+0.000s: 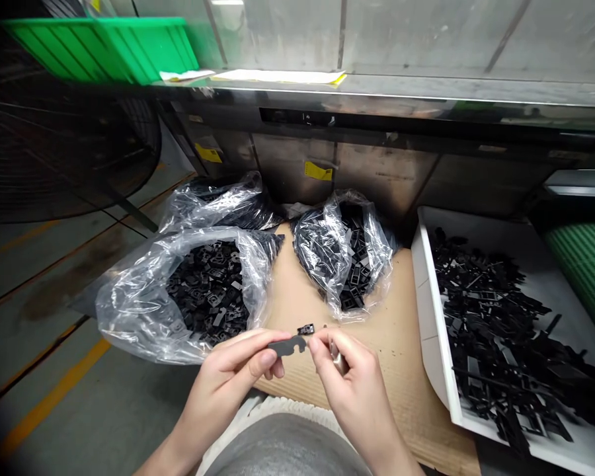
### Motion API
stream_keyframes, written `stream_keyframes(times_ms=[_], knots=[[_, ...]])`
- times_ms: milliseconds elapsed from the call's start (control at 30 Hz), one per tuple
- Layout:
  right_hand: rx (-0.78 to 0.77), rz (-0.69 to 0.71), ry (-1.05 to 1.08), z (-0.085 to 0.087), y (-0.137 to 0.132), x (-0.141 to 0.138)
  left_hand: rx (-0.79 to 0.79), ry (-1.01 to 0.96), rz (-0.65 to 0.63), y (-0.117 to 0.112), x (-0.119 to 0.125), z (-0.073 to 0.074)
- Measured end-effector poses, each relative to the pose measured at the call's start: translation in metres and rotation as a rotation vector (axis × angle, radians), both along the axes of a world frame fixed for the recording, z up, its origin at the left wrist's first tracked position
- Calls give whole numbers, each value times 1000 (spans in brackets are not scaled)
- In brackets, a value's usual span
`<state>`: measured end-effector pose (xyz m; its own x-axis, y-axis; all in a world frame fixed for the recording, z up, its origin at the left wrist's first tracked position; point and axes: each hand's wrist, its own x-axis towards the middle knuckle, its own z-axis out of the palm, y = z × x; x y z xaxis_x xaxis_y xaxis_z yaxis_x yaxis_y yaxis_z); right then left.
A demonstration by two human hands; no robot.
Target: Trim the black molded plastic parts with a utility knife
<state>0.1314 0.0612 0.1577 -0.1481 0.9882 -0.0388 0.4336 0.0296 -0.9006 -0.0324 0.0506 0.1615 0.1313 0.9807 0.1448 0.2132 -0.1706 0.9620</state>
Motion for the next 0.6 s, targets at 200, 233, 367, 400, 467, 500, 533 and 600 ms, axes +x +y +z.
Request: stream_keyframes(times_ms=[200, 233, 367, 400, 467, 500, 533, 600], knots=[[262, 206, -267, 5, -8, 26, 22, 27, -48, -3, -4, 14], [319, 240, -287, 7, -9, 29, 35, 33, -58, -4, -3, 15], [527, 329, -273, 15, -14, 33, 56, 67, -68, -6, 3, 20], [562, 333, -258, 15, -15, 33, 59, 75, -68, -6, 4, 20], [565, 316, -202, 12, -14, 30, 68, 96, -72, -2, 2, 20], [517, 286, -149, 7, -12, 29, 80, 115, -49, 2, -2, 18], [428, 239, -83, 1, -9, 28, 95, 153, 19, 8, -9, 13], [202, 99, -15, -19, -2, 25, 129, 257, 265, 25, -30, -2]])
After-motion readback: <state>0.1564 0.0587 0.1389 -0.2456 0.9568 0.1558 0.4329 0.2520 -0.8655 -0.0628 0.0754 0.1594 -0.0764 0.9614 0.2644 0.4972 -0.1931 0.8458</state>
